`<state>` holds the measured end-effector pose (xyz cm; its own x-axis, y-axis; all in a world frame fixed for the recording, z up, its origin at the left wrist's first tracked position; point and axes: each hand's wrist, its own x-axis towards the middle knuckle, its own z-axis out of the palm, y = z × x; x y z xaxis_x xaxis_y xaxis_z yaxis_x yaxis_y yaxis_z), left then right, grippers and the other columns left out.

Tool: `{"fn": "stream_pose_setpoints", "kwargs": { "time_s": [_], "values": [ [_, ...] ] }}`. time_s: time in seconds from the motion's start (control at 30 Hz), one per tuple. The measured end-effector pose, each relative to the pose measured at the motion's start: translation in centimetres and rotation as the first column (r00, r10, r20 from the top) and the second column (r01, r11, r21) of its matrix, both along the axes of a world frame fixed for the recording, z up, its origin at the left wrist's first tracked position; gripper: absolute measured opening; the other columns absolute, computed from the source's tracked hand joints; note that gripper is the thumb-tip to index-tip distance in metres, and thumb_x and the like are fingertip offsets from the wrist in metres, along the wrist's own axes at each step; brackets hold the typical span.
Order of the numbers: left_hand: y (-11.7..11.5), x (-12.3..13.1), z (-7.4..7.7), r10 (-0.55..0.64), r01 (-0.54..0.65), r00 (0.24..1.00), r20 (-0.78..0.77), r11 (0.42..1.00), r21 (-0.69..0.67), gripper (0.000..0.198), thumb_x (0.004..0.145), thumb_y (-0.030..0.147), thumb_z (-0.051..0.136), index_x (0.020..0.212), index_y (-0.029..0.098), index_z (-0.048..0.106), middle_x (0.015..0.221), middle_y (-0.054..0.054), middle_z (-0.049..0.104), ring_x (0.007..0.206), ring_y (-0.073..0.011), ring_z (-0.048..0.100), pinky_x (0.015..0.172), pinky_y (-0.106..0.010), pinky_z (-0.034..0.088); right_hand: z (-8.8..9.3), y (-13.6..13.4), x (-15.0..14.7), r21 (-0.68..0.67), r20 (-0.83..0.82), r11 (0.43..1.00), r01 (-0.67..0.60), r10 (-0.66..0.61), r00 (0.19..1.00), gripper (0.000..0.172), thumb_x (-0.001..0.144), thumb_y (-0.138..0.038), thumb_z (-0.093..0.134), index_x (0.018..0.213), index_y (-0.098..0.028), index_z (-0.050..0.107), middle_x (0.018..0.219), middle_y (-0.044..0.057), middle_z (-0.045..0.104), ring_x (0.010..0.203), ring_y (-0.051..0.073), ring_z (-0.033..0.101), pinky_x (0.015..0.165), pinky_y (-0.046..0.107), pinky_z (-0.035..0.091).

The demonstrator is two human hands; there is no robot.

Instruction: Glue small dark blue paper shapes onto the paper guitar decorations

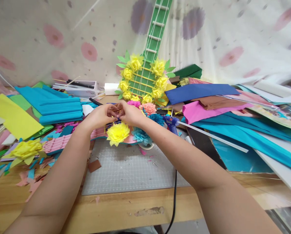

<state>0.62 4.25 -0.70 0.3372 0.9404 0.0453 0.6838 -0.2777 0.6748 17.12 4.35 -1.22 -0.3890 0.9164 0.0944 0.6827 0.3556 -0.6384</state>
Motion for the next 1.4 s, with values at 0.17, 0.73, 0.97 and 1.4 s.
{"fn": "stream_pose_setpoints", "kwargs": {
  "time_s": [0.17,0.73,0.97,1.4],
  "values": [
    [0.5,-0.4,-0.7,0.030,-0.031,0.999,0.036,0.999,0.011,0.027,0.067,0.016,0.064,0.093,0.020,0.063,0.081,-0.003,0.073,0.079,-0.0206,0.069,0.067,-0.029,0.052,0.4,0.4,0.5,-0.035,-0.101,0.999,0.031,-0.035,0.994,0.033,0.073,-0.002,0.059,0.097,-0.021,0.045,0.083,0.001,0.071,0.082,0.015,0.068,0.072,0.026,0.049],
    [0.2,0.1,0.4,0.308,-0.285,0.882,0.357,0.951,-0.116,0.028,0.067,0.015,0.068,0.094,0.021,0.060,0.072,0.001,0.067,0.057,-0.0132,0.060,0.045,-0.021,0.041,-0.8,-12.8,15.5,-0.270,0.203,0.882,0.386,-0.340,0.918,0.029,0.079,-0.049,0.056,0.069,-0.023,0.058,0.067,0.004,0.063,0.064,0.020,0.058,0.060,0.032,0.042],
    [-0.5,0.8,1.2,0.334,-0.286,0.863,0.379,0.942,-0.177,0.028,0.066,0.012,0.067,0.089,0.020,0.055,0.068,0.002,0.064,0.053,-0.0117,0.057,0.044,-0.020,0.038,-3.2,-9.7,16.2,0.103,0.304,0.788,0.607,-0.606,0.735,0.032,0.078,-0.046,0.061,0.094,-0.017,0.064,0.100,0.014,0.070,0.091,0.027,0.066,0.077,0.036,0.047],
    [-0.1,1.4,0.1,0.346,-0.238,0.818,0.459,0.931,-0.278,0.036,0.065,0.007,0.066,0.090,0.021,0.044,0.063,0.003,0.062,0.063,-0.0177,0.068,0.055,-0.025,0.052,-2.6,-6.8,16.9,-0.100,-0.165,0.664,0.741,-0.745,0.646,0.041,0.074,-0.049,0.063,0.091,-0.013,0.068,0.077,0.011,0.068,0.070,0.024,0.064,0.063,0.034,0.049]
  ]
}}
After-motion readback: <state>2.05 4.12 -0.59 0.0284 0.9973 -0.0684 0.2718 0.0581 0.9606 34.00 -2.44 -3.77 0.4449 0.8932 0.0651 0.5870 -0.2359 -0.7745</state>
